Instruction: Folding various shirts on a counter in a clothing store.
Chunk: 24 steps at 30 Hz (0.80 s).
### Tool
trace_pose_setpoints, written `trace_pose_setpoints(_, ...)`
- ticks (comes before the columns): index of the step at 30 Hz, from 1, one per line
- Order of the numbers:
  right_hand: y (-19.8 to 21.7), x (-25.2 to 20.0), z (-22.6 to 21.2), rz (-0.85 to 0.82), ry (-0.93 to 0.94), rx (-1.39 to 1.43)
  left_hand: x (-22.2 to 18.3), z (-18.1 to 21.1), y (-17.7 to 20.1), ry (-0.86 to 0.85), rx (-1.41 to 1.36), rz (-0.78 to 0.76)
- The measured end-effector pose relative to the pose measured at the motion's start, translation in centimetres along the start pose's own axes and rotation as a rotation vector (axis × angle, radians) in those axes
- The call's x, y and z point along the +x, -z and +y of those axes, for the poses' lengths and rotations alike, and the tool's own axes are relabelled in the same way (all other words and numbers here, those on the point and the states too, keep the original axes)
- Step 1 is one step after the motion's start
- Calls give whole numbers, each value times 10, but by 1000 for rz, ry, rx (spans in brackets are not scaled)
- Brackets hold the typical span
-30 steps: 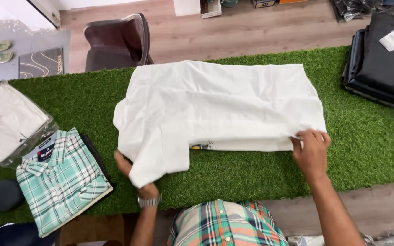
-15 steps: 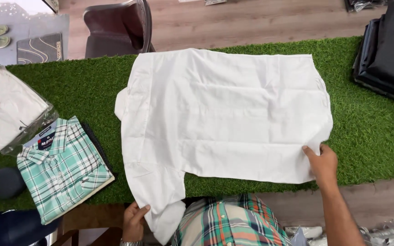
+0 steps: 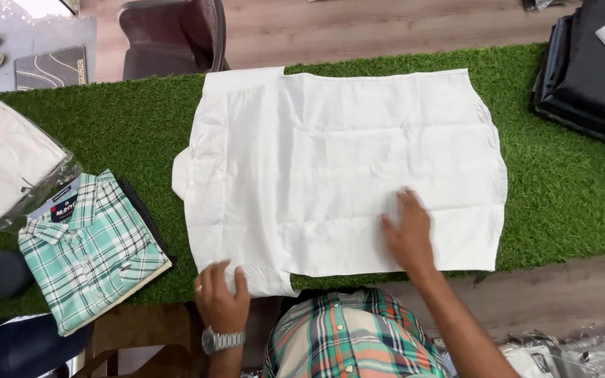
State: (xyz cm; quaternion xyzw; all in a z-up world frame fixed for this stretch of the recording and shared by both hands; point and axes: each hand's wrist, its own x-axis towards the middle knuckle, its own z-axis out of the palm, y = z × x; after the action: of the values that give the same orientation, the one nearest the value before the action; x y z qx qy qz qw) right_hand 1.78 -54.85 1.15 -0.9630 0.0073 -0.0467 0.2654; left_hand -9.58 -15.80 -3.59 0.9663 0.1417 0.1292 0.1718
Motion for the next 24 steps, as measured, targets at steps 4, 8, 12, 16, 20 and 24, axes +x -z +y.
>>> trace_pose_setpoints(4,-42,-2,-81,-222,281,-82,58,50,-8,-326,28,-170)
trace_pose_setpoints(8,-64,-3,-94,-370,405,-41,84,51,-37,-373,39,-307)
trace_pose_setpoints(12,-28,33,-50,-580,204,-410,90,49,-44,-319,64,-331)
trace_pose_setpoints(16,41,53,105,-172,-185,-352,90,50,-45,-313,91,-318)
trace_pose_setpoints(20,69,39,156,1,-407,-310,82,34,-62,-293,35,-269)
trace_pose_setpoints(24,71,-7,132,91,-537,-308,45,31,-16,163,-75,-27)
